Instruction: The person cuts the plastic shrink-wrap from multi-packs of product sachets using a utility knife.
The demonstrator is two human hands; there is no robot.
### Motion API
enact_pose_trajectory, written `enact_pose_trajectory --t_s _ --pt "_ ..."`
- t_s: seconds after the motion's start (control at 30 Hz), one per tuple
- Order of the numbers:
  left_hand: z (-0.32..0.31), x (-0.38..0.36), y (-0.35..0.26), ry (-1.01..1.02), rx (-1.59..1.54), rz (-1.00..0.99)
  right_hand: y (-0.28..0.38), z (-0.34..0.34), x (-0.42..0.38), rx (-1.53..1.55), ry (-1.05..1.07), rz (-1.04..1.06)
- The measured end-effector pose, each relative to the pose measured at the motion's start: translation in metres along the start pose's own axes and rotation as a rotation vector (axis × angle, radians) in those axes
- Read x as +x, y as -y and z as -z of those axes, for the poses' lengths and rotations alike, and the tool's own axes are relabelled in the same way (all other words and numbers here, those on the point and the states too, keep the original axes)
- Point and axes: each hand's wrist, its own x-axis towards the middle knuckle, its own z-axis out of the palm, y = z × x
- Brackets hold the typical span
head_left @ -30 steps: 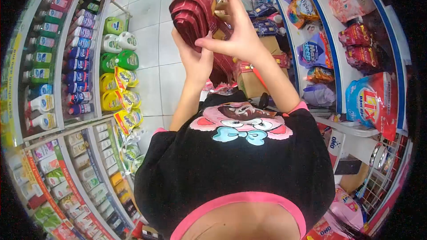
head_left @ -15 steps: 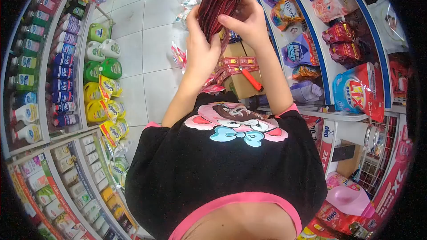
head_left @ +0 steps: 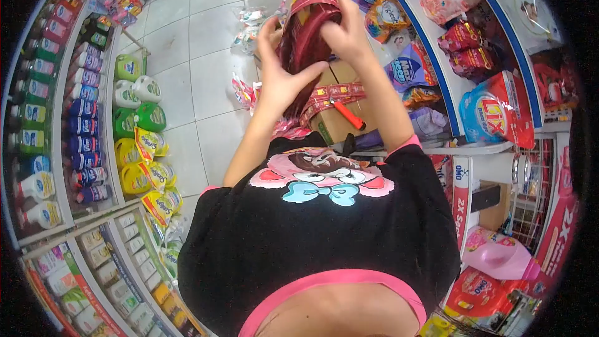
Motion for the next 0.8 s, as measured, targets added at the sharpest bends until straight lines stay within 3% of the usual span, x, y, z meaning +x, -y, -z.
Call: enact_pose_trajectory --t_s 0.07,0.1,0.13,0.2,0.23,0.3,0.43,0.5,0.67,0.8 --pt "0.004 0.008 0.002 0.088 -0.574 0.098 0.001 0.017 0.004 -0.208 0.097 0.025" --pt "0.014 0.014 0.006 0.179 -0.506 0.184 0.007 0.023 0.006 -0.125 0.150 0.019" --pt "0.019 0.028 0.026 0.244 -0.557 0.238 0.016 0.035 0.010 -0.223 0.239 -0.115" --pt "0.024 0.054 0.038 0.396 -0.704 0.128 0.036 0.048 0.029 -0.386 0.349 0.251" --pt "0.017 0.063 0.033 0.413 -0.717 0.145 0.047 0.047 0.030 -0.330 0.342 0.165" --pt "0.001 0.081 0.021 0.562 -0.640 0.023 0.047 0.059 0.032 -0.424 0.440 0.118" --pt "-0.023 0.114 0.016 0.796 -0.350 0.142 0.038 0.089 0.029 -0.691 0.490 0.123" --pt "-0.037 0.113 0.008 0.838 -0.342 0.153 0.037 0.105 0.023 -0.824 0.497 0.032" --pt "-0.071 0.111 0.004 0.881 -0.316 0.236 0.025 0.137 0.011 -0.892 0.430 0.060" --pt "-0.089 0.119 0.011 0.910 -0.279 0.269 0.018 0.151 0.004 -0.835 0.253 0.085"
